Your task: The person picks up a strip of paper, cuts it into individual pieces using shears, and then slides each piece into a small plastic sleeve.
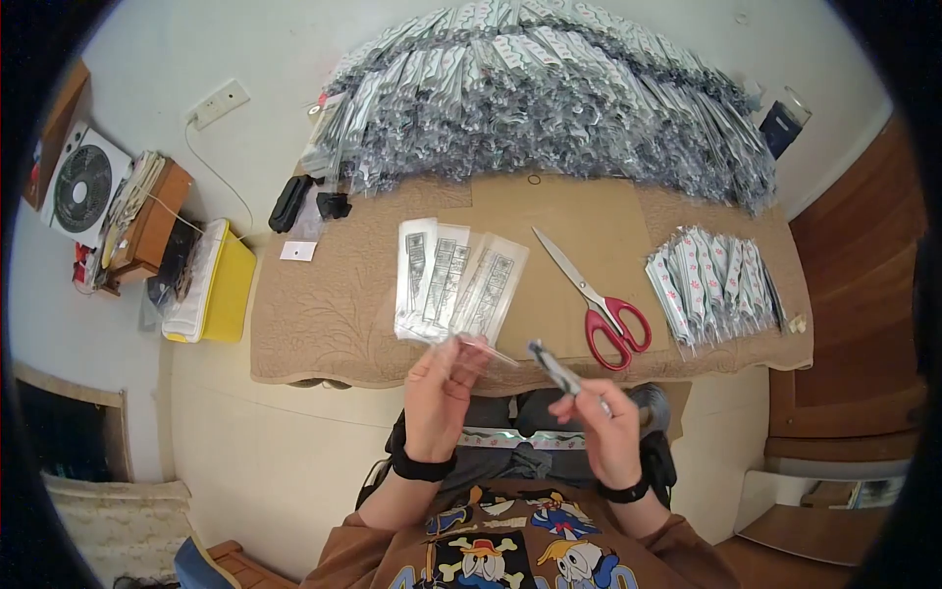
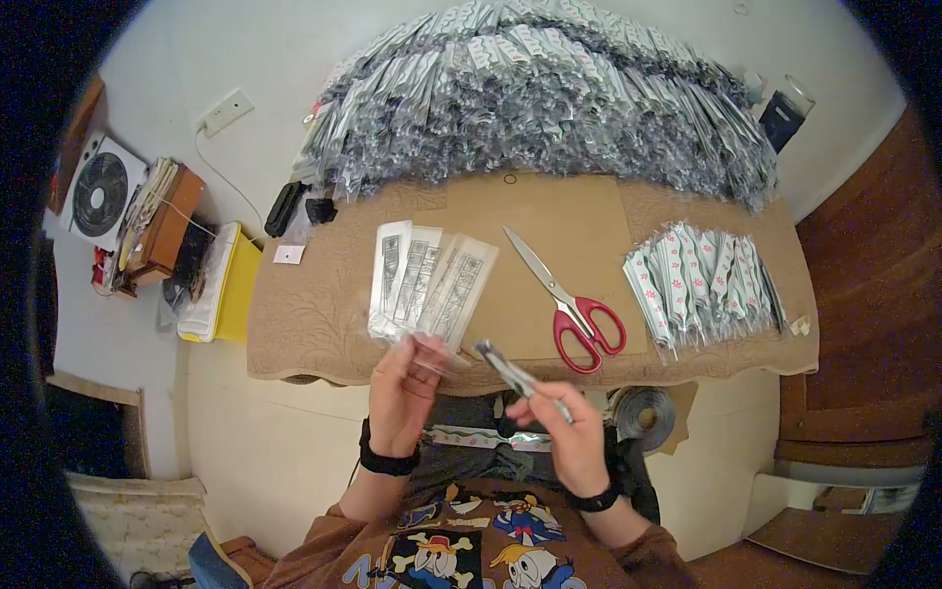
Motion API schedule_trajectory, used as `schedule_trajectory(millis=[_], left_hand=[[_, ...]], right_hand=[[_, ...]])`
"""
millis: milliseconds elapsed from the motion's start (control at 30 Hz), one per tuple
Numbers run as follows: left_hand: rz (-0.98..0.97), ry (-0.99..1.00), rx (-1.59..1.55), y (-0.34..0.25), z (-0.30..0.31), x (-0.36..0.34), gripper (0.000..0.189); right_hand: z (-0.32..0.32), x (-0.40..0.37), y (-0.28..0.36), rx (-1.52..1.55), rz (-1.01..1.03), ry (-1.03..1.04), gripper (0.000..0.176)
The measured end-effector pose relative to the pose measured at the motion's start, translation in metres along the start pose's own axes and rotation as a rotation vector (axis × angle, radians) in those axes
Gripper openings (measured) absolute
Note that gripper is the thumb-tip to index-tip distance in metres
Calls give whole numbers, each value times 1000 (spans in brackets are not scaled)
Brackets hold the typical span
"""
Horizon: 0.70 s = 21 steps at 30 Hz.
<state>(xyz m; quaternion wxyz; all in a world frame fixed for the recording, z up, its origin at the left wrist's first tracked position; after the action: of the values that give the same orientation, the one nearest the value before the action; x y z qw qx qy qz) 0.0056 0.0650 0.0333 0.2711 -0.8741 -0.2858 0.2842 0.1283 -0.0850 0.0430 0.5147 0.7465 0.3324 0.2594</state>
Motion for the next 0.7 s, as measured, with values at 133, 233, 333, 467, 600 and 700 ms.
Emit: schedule_trajectory(millis=[133,233,333,467,600,700], left_hand=[[-60,-97,-211,-4,-5,3,22],[-80,-140,-241,-5,-12,1,22],[-100,-186,-208,-3,-17,-1,20],[-114,5,15,3,-18,-8,19],[-46,199,260,2,-24,-12,21],[118,207,508,9,-33,-16,22]], right_hand=[[-3,-21,-18,201,-258,-45,18],[-8,-25,-19,259,-224,-76,19],[-10,-21,-12,287,-254,-67,18],[-8,-14,-7,370,-361,-5,17],[8,-3,-18,764,-539,128,15],[2,-2,-21,995,-627,150,14]])
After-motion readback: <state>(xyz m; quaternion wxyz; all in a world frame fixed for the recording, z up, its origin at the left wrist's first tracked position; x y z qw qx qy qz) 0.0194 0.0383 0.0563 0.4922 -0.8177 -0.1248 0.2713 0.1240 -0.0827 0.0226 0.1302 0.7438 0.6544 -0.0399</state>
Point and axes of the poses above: each hand's wrist, its own x-axis towards the middle knuckle, its own z-axis out of the back of the hand, y = z × x, the point moved 1 cm from there along x, towards the middle knuckle, and after that the axes turned 8 degrees about z, right-handed, at the moved point
